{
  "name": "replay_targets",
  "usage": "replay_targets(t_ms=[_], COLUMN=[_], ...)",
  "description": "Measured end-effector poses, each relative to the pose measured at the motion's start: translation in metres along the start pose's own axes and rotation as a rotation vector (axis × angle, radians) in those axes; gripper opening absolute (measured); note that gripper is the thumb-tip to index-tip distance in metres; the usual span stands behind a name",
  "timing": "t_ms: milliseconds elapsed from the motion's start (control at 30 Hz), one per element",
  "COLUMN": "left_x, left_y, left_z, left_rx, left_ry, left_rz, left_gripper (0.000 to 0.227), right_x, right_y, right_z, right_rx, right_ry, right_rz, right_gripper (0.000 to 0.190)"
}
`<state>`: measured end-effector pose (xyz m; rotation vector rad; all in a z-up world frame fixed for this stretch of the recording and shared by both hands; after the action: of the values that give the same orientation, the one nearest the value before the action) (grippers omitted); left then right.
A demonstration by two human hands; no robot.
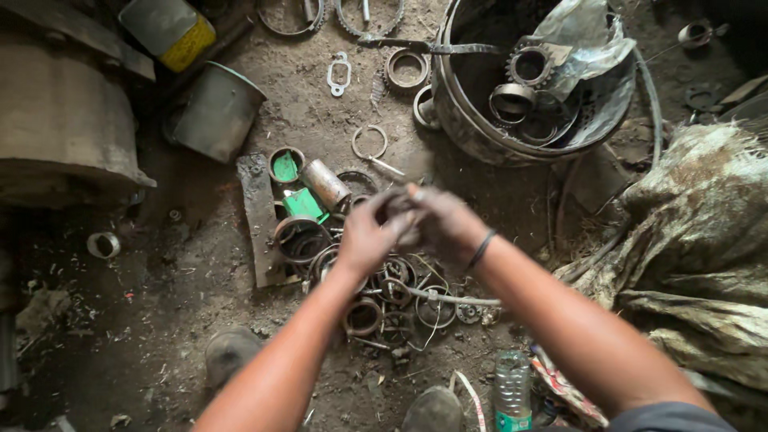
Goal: The person sits on the floor of a cluttered workshop and sorts through a pile of scrap metal parts. They pick up various items, including gears, rings, and metal rods, inspect them, and place them into a metal bucket. The person also moves a plastic bottle and a cloth during the process.
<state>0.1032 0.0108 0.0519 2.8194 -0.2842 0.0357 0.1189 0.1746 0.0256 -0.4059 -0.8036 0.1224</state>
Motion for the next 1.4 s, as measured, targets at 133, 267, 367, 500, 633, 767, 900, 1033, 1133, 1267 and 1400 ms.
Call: replay_targets(t_ms=[133,267,367,500,633,767,900,1033,1133,1267,1400], left_x=[-0.061,-0.074,-0.039,0.012,0.036,0.057,0.041,0.006,0.024,0.058,0.073], left_y=[0.032,0.096,0.113,0.106,0.098,0.109,0.133,0.112,0.064,0.031,0.023], left_z=[0.008,0.064,0.108,0.13,0.126,0.088,0.076,0.117,0.14,0.142,0.113], left_rx=[0.076,-0.811,-0.908,-0.966,-0.83,-0.726,-0.632,-0.581,-0.604,-0.681,-0.884], left_ry=[0.0,0.332,0.341,0.081,0.182,0.14,0.033,0.291,0.232,0.254,0.174], left_rz=[-0.025,0.084,0.143,-0.056,-0.074,-0.313,-0.359,0.173,0.418,0.429,0.29], left_gripper=[0.035,0.039,0.039,0.04,0.037,0.032,0.034,0.033,0.036,0.036,0.045], right_x=[0.015,0.06,0.075,0.045,-0.011,-0.008,-0.025,-0.02,-0.013,-0.005,0.006], right_y=[0.046,0.074,0.07,0.044,0.002,0.018,0.049,0.045,0.036,0.044,0.071], right_z=[0.064,0.119,0.122,0.064,-0.055,-0.142,-0.129,-0.07,-0.041,-0.018,-0.026], right_rx=[-0.246,-0.36,-0.358,0.13,1.424,1.683,1.444,1.049,0.845,0.824,1.437], right_ry=[0.324,0.457,0.461,0.4,0.206,0.291,0.171,0.254,0.154,0.266,0.127], right_rz=[-0.022,-0.189,-0.313,-0.154,-0.067,-0.02,-0.027,0.012,0.143,0.2,0.054], right_gripper=[0.015,0.029,0.029,0.025,0.053,0.043,0.048,0.029,0.025,0.039,0.024])
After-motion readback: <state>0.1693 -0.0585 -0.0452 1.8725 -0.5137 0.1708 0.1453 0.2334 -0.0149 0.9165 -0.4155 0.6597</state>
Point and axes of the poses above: each hand's wrist, its own x-axis away from the middle knuckle, its own y-axis out of the back of the hand, z = x × y, the point moved 5 cm from there along -x, towards the middle knuckle, and after that the axes turned 1 degree about z, right-handed, at the moved point
